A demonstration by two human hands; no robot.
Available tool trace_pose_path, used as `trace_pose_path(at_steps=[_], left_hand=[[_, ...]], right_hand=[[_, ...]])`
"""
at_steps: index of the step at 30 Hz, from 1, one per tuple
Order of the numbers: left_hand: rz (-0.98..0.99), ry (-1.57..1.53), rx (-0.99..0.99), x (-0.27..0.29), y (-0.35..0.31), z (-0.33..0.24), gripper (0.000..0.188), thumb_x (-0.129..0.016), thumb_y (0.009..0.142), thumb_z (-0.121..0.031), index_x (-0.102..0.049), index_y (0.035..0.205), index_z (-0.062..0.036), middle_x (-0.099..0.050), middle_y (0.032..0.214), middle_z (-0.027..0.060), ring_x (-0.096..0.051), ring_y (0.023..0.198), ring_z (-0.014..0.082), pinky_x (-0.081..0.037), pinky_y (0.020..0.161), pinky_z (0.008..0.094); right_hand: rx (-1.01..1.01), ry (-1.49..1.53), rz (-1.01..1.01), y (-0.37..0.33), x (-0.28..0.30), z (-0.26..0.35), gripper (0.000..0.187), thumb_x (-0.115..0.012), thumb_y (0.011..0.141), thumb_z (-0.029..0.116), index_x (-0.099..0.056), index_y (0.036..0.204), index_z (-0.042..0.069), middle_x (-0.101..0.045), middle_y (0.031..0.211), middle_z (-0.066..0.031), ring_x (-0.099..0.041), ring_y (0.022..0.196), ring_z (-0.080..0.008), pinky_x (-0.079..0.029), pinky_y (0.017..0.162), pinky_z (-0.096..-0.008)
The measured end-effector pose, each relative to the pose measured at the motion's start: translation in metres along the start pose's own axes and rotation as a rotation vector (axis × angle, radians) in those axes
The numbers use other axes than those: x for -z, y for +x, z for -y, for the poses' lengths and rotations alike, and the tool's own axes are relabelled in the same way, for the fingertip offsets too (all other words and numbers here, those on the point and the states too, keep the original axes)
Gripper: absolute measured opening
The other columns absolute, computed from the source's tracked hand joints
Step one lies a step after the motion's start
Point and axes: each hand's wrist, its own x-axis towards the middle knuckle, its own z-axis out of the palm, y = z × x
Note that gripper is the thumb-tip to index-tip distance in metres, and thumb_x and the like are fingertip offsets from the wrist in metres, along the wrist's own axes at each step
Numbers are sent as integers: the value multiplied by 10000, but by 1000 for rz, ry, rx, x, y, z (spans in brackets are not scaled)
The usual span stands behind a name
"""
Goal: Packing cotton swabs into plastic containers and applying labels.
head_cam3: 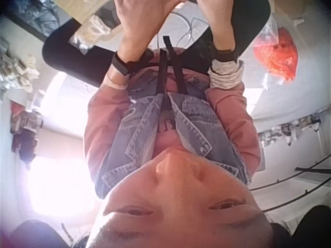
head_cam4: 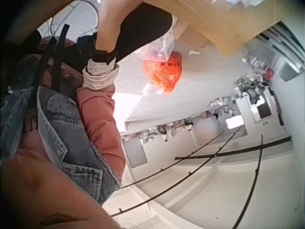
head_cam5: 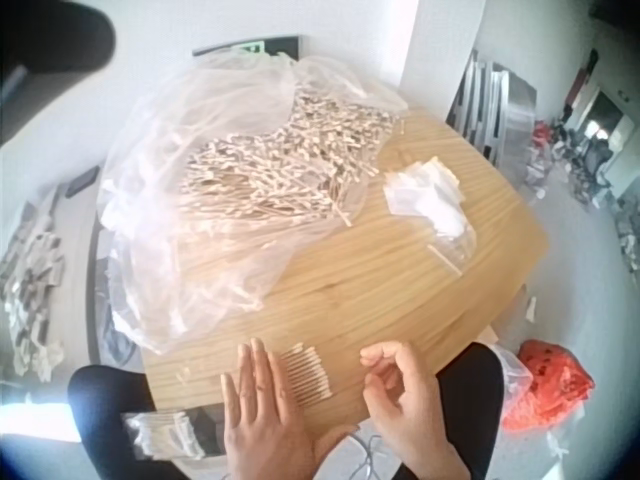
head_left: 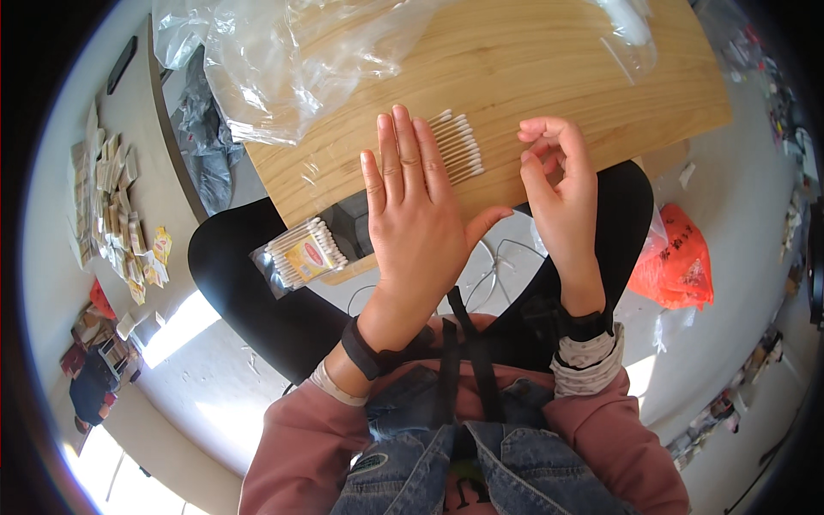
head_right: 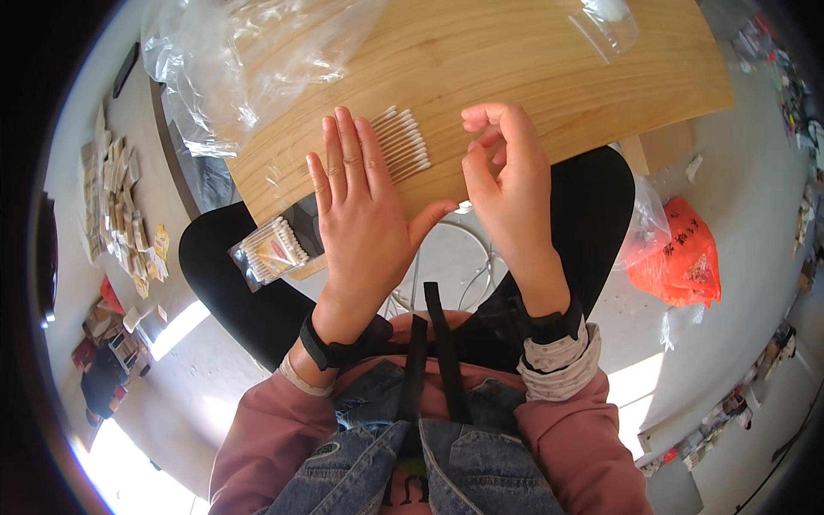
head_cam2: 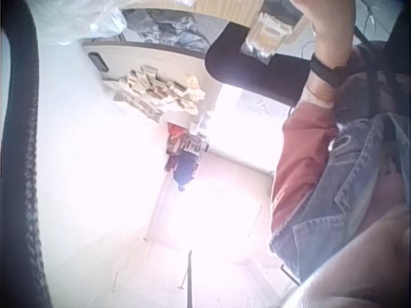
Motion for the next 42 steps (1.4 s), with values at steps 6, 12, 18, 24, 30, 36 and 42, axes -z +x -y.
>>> trace_pose_path(at_steps=[6,12,18,24,30,36,42], left_hand=[[16,52,4,-7,0,-1,1194,-585,775,-768,-323,1495,149,-286,1600,309,-254,1516,421,-209,1228,527],[31,53,6,-7,-2,-1,1186,-587,775,-763,-328,1496,143,-294,1597,308,-256,1516,417,-209,1230,523],[28,26,6,-8,-3,-1,1152,-586,793,-738,-334,1494,140,-292,1600,304,-253,1520,412,-205,1232,519],[-4,-2,6,-11,-4,0,1107,-584,817,-715,-353,1487,135,-298,1600,300,-262,1519,408,-202,1234,515],[-17,-40,5,-12,-6,1,1107,-582,829,-712,-328,1498,134,-284,1604,303,-254,1520,412,-193,1233,522],[-6,-119,8,-11,-6,1,1122,-628,826,-685,-284,1521,126,-265,1613,298,-240,1524,410,-188,1228,538],[-10,-262,4,5,-12,5,1049,-655,871,-597,-258,1539,107,-293,1614,270,-244,1528,399,-169,1226,554]], right_hand=[[49,168,-68,2,-2,-7,294,-585,879,-103,-604,1137,37,-676,1053,-51,-626,894,-142,-474,764,-274],[117,78,-2,4,-6,-3,254,-607,889,-94,-625,1113,22,-674,1001,-71,-644,894,-162,-510,783,-290],[231,-114,133,4,-8,5,267,-634,849,-91,-626,1079,43,-642,919,-91,-653,861,-254,-530,724,-356],[498,-356,237,17,-5,13,243,-663,810,-39,-606,1033,39,-620,882,-89,-626,840,-275,-528,705,-374],[650,-587,445,32,-3,30,234,-673,805,-52,-588,1001,44,-628,882,-98,-634,835,-302,-521,703,-399],[525,-805,332,30,62,19,213,-611,815,-22,-571,1016,33,-621,897,-128,-618,905,-339,-514,754,-430],[-58,-1159,95,-12,179,15,175,-593,907,-11,-567,1074,34,-621,1003,-144,-609,946,-358,-499,837,-426]])
